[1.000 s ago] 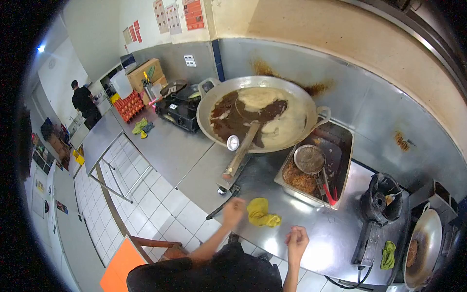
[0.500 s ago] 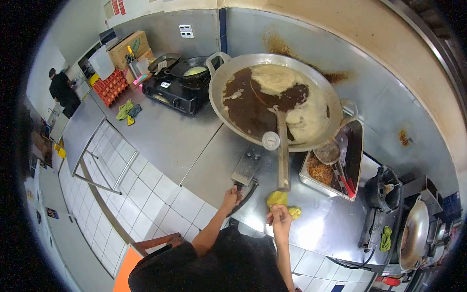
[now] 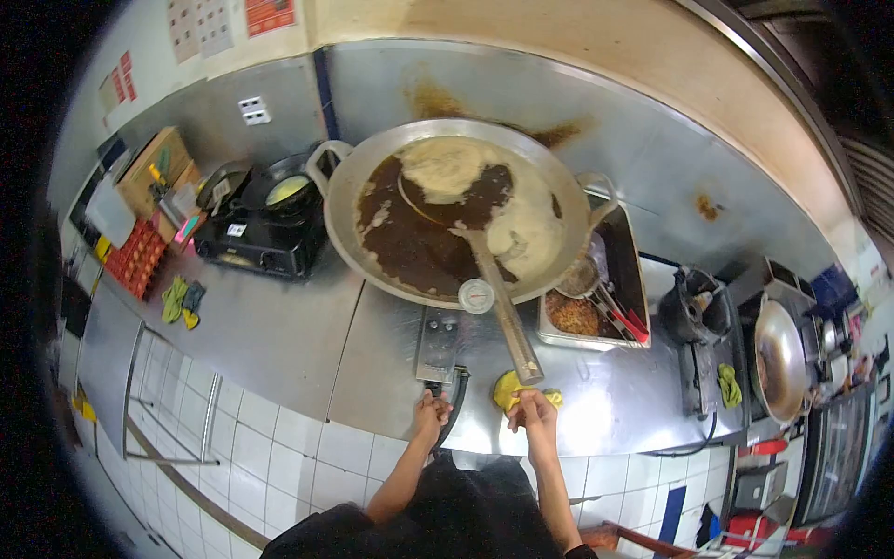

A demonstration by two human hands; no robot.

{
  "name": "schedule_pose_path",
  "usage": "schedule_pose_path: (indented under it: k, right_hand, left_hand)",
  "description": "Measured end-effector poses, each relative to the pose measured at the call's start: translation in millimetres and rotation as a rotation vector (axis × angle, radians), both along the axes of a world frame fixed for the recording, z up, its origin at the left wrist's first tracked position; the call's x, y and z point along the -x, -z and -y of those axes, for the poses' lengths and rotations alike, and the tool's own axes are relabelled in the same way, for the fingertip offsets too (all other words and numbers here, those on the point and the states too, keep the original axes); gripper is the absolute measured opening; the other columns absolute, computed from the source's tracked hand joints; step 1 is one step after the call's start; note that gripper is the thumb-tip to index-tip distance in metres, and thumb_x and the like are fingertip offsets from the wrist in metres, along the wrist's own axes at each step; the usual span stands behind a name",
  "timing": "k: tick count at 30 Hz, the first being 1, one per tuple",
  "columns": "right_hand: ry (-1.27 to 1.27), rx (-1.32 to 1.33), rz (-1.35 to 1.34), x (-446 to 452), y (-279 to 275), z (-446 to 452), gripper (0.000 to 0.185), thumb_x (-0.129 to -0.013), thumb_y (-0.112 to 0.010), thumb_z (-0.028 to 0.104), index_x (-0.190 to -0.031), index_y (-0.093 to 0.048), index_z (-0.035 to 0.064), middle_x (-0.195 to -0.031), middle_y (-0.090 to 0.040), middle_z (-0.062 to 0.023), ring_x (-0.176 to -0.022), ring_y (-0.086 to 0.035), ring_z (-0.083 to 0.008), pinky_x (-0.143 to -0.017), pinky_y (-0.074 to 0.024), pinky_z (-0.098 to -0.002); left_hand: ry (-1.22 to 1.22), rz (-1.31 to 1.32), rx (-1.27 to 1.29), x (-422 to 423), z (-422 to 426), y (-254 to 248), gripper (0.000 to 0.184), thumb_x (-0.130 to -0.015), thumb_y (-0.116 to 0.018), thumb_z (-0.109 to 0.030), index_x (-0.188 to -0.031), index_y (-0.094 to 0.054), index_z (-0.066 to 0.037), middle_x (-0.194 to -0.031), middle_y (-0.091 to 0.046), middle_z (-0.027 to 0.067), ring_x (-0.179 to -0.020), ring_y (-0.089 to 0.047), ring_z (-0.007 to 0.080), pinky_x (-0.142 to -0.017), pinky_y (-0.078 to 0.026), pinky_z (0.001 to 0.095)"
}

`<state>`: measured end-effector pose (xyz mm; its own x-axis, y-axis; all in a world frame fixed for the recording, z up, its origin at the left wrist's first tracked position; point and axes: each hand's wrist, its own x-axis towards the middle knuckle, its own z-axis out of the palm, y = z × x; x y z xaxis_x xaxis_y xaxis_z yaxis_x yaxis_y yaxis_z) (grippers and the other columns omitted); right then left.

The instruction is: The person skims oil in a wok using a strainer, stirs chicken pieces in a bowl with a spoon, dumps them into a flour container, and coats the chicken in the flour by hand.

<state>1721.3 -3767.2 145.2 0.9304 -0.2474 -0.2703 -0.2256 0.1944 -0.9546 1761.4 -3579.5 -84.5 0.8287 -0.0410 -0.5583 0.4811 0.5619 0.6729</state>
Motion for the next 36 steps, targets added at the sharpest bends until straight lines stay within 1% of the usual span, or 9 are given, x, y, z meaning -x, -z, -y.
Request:
schedule_pose_path:
  k: [12,14,16,20,22,27,30,33,36]
  right_hand:
    - [0.192,-0.009,-0.014,44.5,17.6,40.0,0.019,-0.098,-0.050,0.021,-0.099,-0.059,0.0034,-0.069,-0.059,-0.0022,-0.053,-0.054,-0.0077,-0.050,-0.0436,-0.0218]
    - [0.180,0.000,-0.047,63.0,30.5,53.3,0.020,-0.098,-0.050,0.022,-0.100,-0.059,0.0047,-0.071,-0.059,-0.0006,-0.054,-0.054,-0.0059,-0.050,-0.0434,-0.0204]
    - [0.147,0.417,-0.125,88.6,42.8,69.3,0.020,-0.094,-0.055,0.024,-0.104,-0.058,0.0068,-0.076,-0.064,-0.0070,-0.060,-0.061,-0.0164,-0.057,-0.0486,-0.0293]
    - [-0.064,0.884,-0.377,148.5,74.9,99.4,0.030,-0.089,-0.058,0.031,-0.108,-0.058,0.0082,-0.088,-0.067,-0.0159,-0.080,-0.065,-0.0345,-0.072,-0.0510,-0.0442]
    - [-0.077,0.844,-0.417,175.8,83.9,119.3,0.031,-0.090,-0.057,0.032,-0.108,-0.057,0.0081,-0.090,-0.066,-0.0170,-0.086,-0.064,-0.0359,-0.075,-0.0501,-0.0459]
    - [0.230,0.726,-0.348,256.7,78.8,177.5,0.032,-0.092,-0.055,0.033,-0.111,-0.054,0.0075,-0.097,-0.065,-0.0196,-0.095,-0.061,-0.0383,-0.081,-0.0485,-0.0483]
    - [0.466,0.694,-0.329,317.1,66.3,214.3,0.027,-0.093,-0.053,0.028,-0.111,-0.053,0.0078,-0.095,-0.065,-0.0190,-0.087,-0.063,-0.0386,-0.077,-0.0494,-0.0473]
    - [0.699,0.608,-0.381,381.3,60.1,240.7,0.028,-0.093,-0.053,0.028,-0.112,-0.054,0.0076,-0.095,-0.066,-0.0180,-0.087,-0.064,-0.0372,-0.075,-0.0495,-0.0465]
    - [0.918,0.456,-0.333,443.3,41.3,262.4,0.025,-0.090,-0.055,0.023,-0.108,-0.055,0.0057,-0.090,-0.066,-0.0166,-0.078,-0.064,-0.0339,-0.071,-0.0497,-0.0440]
  left_hand:
    - [0.164,-0.065,-0.295,2.8,-23.3,-1.2,0.027,-0.093,-0.052,-0.032,-0.106,-0.061,-0.009,-0.060,-0.053,0.0043,-0.051,-0.049,0.0111,-0.043,-0.034,0.0236]
    - [-0.098,0.139,-0.425,11.7,-53.7,37.9,0.022,-0.091,-0.052,-0.023,-0.103,-0.060,-0.006,-0.066,-0.055,0.0052,-0.056,-0.053,0.0131,-0.046,-0.038,0.0245]
    - [-0.168,0.259,-1.035,11.8,-43.4,-17.6,0.024,-0.092,-0.053,-0.022,-0.103,-0.057,-0.001,-0.075,-0.059,0.0080,-0.060,-0.055,0.0169,-0.050,-0.043,0.0289]
    - [0.391,0.634,-1.037,26.9,42.5,-92.5,0.033,-0.090,-0.057,-0.024,-0.111,-0.054,0.002,-0.094,-0.061,0.0147,-0.079,-0.060,0.0264,-0.070,-0.049,0.0370]
    - [0.556,1.208,-1.292,37.0,101.7,-108.7,0.040,-0.088,-0.061,-0.024,-0.119,-0.053,0.000,-0.114,-0.057,0.0212,-0.106,-0.055,0.0339,-0.091,-0.042,0.0437]
    - [1.114,1.296,-1.436,31.3,196.4,-79.2,0.053,-0.084,-0.066,-0.029,-0.125,-0.052,0.001,-0.128,-0.052,0.0236,-0.113,-0.051,0.0399,-0.098,-0.040,0.0459]
    - [0.681,1.292,-1.718,62.8,237.4,-100.6,0.041,-0.085,-0.062,-0.019,-0.119,-0.055,0.003,-0.115,-0.059,0.0238,-0.101,-0.056,0.0390,-0.093,-0.044,0.0442]
    - [0.814,1.641,-1.355,11.7,292.2,-40.7,0.034,-0.087,-0.060,-0.014,-0.116,-0.055,0.002,-0.110,-0.060,0.0221,-0.097,-0.059,0.0376,-0.090,-0.046,0.0420]
    - [1.365,1.421,-0.996,108.3,392.1,-75.9,0.027,-0.089,-0.058,-0.012,-0.113,-0.058,0.001,-0.108,-0.063,0.0165,-0.101,-0.061,0.0293,-0.089,-0.047,0.0376]
